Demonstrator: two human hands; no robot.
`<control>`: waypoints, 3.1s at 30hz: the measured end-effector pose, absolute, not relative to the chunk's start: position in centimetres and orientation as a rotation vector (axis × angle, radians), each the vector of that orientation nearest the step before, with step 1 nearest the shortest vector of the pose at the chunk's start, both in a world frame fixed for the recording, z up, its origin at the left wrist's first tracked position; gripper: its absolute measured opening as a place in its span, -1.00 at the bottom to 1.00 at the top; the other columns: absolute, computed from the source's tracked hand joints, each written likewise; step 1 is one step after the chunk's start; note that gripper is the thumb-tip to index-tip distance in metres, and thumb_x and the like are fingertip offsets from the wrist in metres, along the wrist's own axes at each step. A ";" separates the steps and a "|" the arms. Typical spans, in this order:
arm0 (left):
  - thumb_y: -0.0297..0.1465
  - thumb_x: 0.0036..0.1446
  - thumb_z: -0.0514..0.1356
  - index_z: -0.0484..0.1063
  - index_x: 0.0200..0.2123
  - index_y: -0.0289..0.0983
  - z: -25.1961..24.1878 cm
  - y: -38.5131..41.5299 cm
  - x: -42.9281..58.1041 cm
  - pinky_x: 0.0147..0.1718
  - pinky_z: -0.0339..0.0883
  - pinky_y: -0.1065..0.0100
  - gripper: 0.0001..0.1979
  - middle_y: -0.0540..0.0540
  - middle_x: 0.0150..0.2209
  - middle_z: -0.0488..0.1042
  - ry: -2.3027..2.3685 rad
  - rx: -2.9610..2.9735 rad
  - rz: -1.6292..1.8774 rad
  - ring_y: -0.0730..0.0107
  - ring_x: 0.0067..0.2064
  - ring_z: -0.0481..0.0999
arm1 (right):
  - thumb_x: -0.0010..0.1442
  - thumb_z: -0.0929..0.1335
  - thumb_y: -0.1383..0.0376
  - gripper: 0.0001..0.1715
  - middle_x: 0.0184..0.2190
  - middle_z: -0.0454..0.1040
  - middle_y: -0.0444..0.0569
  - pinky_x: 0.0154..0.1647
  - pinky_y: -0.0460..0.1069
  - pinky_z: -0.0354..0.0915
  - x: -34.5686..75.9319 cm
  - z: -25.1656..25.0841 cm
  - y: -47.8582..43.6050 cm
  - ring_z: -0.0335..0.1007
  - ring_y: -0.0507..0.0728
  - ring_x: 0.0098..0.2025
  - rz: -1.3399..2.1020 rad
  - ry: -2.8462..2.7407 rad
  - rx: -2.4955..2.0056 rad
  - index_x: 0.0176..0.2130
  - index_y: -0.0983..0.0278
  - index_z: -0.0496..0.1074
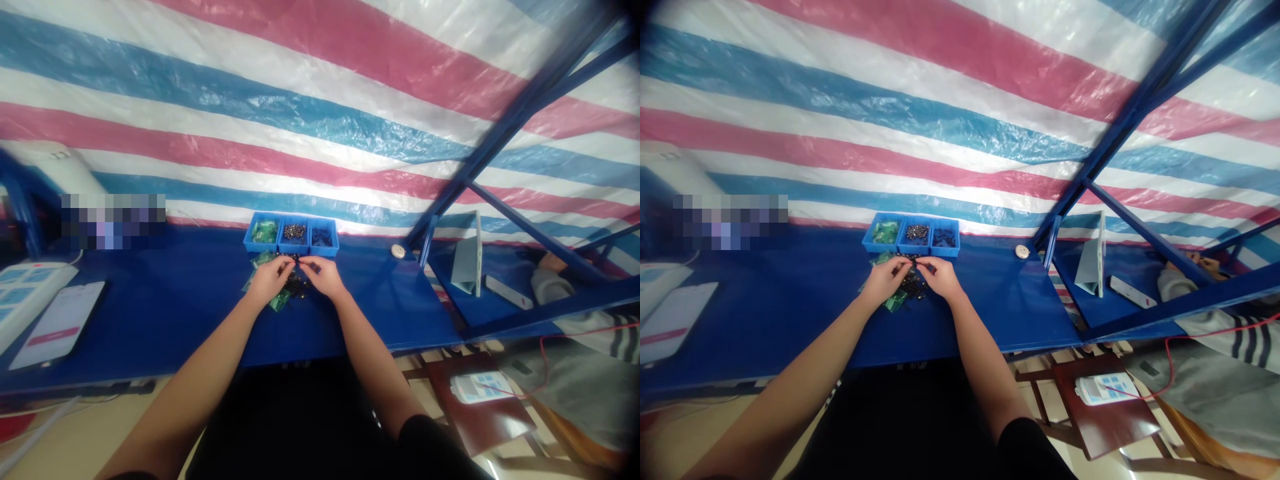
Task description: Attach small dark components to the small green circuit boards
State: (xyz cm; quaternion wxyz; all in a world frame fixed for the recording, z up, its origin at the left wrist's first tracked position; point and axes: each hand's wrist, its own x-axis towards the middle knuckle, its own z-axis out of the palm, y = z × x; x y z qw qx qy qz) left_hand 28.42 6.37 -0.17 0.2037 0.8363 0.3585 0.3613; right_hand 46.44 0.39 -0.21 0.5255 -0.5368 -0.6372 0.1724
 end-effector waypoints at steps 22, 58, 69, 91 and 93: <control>-0.13 0.24 0.06 0.47 -0.15 -0.19 -0.1 6.3 28.4 -0.36 0.31 0.42 -0.68 0.02 -0.46 0.49 0.970 2.297 1.006 0.42 -0.46 0.45 | 0.11 0.42 0.18 -0.74 -0.29 0.62 -0.04 -0.25 -0.01 0.46 45.9 0.0 0.3 0.53 0.11 -0.35 0.449 -1.382 -1.280 -0.20 0.23 0.60; -0.11 0.24 0.06 0.48 -0.15 -0.18 0.5 5.9 28.4 -0.37 0.29 0.42 -0.67 0.03 -0.48 0.46 0.983 2.269 1.005 0.44 -0.47 0.42 | 0.09 0.43 0.18 -0.74 -0.33 0.61 -0.04 -0.27 -0.02 0.45 45.8 0.2 0.2 0.51 0.10 -0.37 0.429 -1.388 -1.292 -0.22 0.24 0.60; -0.11 0.27 0.01 0.44 -0.12 -0.16 0.1 6.1 28.4 -0.34 0.30 0.40 -0.66 0.00 -0.40 0.51 0.975 2.273 0.950 0.39 -0.42 0.48 | 0.10 0.42 0.17 -0.74 -0.31 0.61 -0.05 -0.25 -0.02 0.46 45.8 0.1 0.2 0.52 0.10 -0.36 0.427 -1.395 -1.316 -0.21 0.23 0.59; -0.11 0.23 0.07 0.44 -0.09 -0.16 0.2 6.1 28.4 -0.38 0.28 0.43 -0.67 0.05 -0.48 0.45 0.990 2.273 0.966 0.44 -0.46 0.44 | 0.11 0.42 0.19 -0.76 -0.33 0.61 -0.06 -0.26 -0.02 0.45 45.8 0.1 0.2 0.51 0.10 -0.37 0.400 -1.380 -1.306 -0.22 0.23 0.60; -0.12 0.23 0.07 0.45 -0.10 -0.16 0.3 6.0 28.4 -0.38 0.28 0.43 -0.67 0.06 -0.50 0.43 0.991 2.279 0.982 0.44 -0.47 0.42 | 0.11 0.42 0.18 -0.75 -0.33 0.61 -0.06 -0.25 -0.02 0.46 45.8 0.1 0.2 0.51 0.10 -0.36 0.399 -1.376 -1.323 -0.22 0.22 0.60</control>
